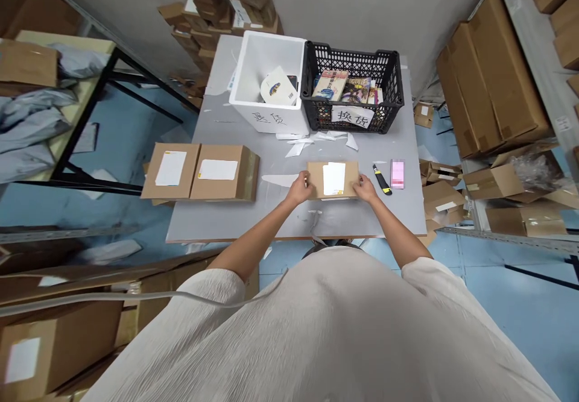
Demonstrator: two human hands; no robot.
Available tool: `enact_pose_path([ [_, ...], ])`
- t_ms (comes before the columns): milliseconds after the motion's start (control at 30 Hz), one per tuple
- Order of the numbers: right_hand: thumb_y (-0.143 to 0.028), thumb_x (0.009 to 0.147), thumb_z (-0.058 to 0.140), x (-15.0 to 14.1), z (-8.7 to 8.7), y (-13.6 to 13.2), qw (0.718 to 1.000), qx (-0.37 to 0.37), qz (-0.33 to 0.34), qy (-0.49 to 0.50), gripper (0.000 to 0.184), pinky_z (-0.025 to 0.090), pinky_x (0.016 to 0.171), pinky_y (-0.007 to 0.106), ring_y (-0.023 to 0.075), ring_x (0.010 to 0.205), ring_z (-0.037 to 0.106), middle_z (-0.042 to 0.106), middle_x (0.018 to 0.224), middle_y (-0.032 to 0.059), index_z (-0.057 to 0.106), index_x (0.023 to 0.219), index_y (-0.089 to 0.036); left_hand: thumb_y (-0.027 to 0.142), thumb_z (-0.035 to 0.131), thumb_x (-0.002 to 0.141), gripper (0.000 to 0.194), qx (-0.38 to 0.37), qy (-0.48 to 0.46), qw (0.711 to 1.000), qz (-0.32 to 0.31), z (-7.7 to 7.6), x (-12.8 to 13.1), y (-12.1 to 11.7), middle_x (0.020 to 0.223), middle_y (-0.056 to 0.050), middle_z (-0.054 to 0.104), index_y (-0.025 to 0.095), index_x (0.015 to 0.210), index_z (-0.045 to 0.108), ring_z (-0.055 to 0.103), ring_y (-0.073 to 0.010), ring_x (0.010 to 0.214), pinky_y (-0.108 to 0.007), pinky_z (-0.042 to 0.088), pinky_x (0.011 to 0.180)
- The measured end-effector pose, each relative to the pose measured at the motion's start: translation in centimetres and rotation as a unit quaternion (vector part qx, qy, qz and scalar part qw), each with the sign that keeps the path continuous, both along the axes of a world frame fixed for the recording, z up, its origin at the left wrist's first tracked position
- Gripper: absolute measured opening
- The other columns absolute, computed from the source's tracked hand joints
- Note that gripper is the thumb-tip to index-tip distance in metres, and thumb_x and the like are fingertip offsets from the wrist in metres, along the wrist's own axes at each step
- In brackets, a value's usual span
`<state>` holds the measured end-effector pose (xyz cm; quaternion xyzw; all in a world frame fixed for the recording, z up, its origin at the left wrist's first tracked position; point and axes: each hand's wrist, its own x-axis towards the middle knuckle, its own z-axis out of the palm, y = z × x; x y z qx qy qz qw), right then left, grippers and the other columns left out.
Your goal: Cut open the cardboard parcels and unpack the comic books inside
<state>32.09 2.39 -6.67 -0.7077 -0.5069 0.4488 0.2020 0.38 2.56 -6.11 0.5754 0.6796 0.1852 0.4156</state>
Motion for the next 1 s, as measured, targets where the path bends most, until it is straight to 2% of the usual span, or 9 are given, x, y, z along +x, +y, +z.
enact_pose_path([
  [100,-0.044,0.091,0.075,-0.3,-0.6,0.8,1.0,0.008,-0.025,0.01,0.078,0.056,0.125,0.054,0.0315,0.14,0.07,0.064,0.165,0.0155,0.056,0.163,-0.025,0.022,0.071,0.083,0.078,0.005,-0.025,0.999,0.031,-0.1,-0.2,1.1,0.152,-0.018,0.071,0.025,0.159,0.053,0.067,-0.0392,0.144,-0.057,0.054,0.124],
  [167,-0.045,0.09,0.077,-0.7,-0.8,1.4,0.999,0.006,-0.032,0.02,0.085,0.057,0.125,0.052,0.0319,0.144,0.068,0.063,0.167,0.0156,0.052,0.169,-0.024,0.024,0.072,0.084,0.077,-0.011,-0.043,0.997,0.058,-0.1,-0.2,1.9,0.156,-0.017,0.07,0.026,0.158,0.054,0.066,-0.0377,0.146,-0.055,0.053,0.125],
  [300,-0.044,0.085,0.081,-1.4,-0.8,2.1,0.997,0.008,-0.051,0.062,0.096,0.057,0.125,0.052,0.0338,0.143,0.07,0.065,0.167,0.0168,0.048,0.173,-0.023,0.027,0.07,0.089,0.074,-0.065,-0.112,0.986,0.105,0.1,0.4,2.7,0.155,-0.015,0.071,0.025,0.161,0.051,0.071,-0.0305,0.139,-0.046,0.056,0.12],
  [400,-0.042,0.086,0.081,-1.6,-0.3,1.8,0.992,0.006,-0.072,0.102,0.103,0.054,0.127,0.054,0.0341,0.147,0.068,0.059,0.173,0.0179,0.041,0.178,-0.024,0.027,0.07,0.091,0.073,-0.072,-0.155,0.977,0.125,0.4,0.9,2.5,0.152,-0.012,0.074,0.026,0.162,0.053,0.075,-0.0279,0.132,-0.045,0.057,0.119],
  [567,-0.048,0.093,0.076,-1.3,1.3,1.0,0.99,0.015,-0.079,0.12,0.101,0.054,0.128,0.051,0.0338,0.148,0.067,0.058,0.174,0.0167,0.035,0.182,-0.026,0.025,0.07,0.092,0.071,-0.028,-0.188,0.972,0.14,1.6,0.6,2.2,0.152,-0.009,0.076,0.03,0.162,0.056,0.075,-0.0265,0.132,-0.042,0.06,0.115],
  [733,-0.066,0.1,0.067,-1.4,2.4,1.7,0.99,0.077,-0.062,0.102,0.1,0.052,0.13,0.051,0.0331,0.153,0.061,0.055,0.176,0.0159,0.03,0.184,-0.027,0.027,0.068,0.096,0.07,0.02,-0.199,0.969,0.146,3.3,0.0,3.1,0.158,-0.011,0.069,0.027,0.164,0.053,0.072,-0.0252,0.135,-0.038,0.059,0.114],
  [867,-0.076,0.102,0.06,-1.2,2.2,1.7,0.988,0.093,-0.072,0.098,0.095,0.051,0.129,0.05,0.0329,0.154,0.059,0.056,0.173,0.0163,0.036,0.181,-0.028,0.037,0.069,0.103,0.062,0.019,-0.175,0.973,0.152,3.7,-0.3,2.9,0.151,-0.01,0.07,0.028,0.162,0.053,0.072,-0.0238,0.13,-0.035,0.058,0.109],
  [1000,-0.074,0.106,0.054,-0.6,1.3,0.7,0.993,0.065,-0.087,0.05,0.083,0.052,0.128,0.049,0.0331,0.15,0.06,0.061,0.164,0.0189,0.05,0.17,-0.023,0.049,0.063,0.11,0.045,-0.026,-0.111,0.983,0.147,3.0,-0.4,2.0,0.134,-0.01,0.074,0.025,0.148,0.062,0.071,-0.0259,0.123,-0.038,0.056,0.108],
])
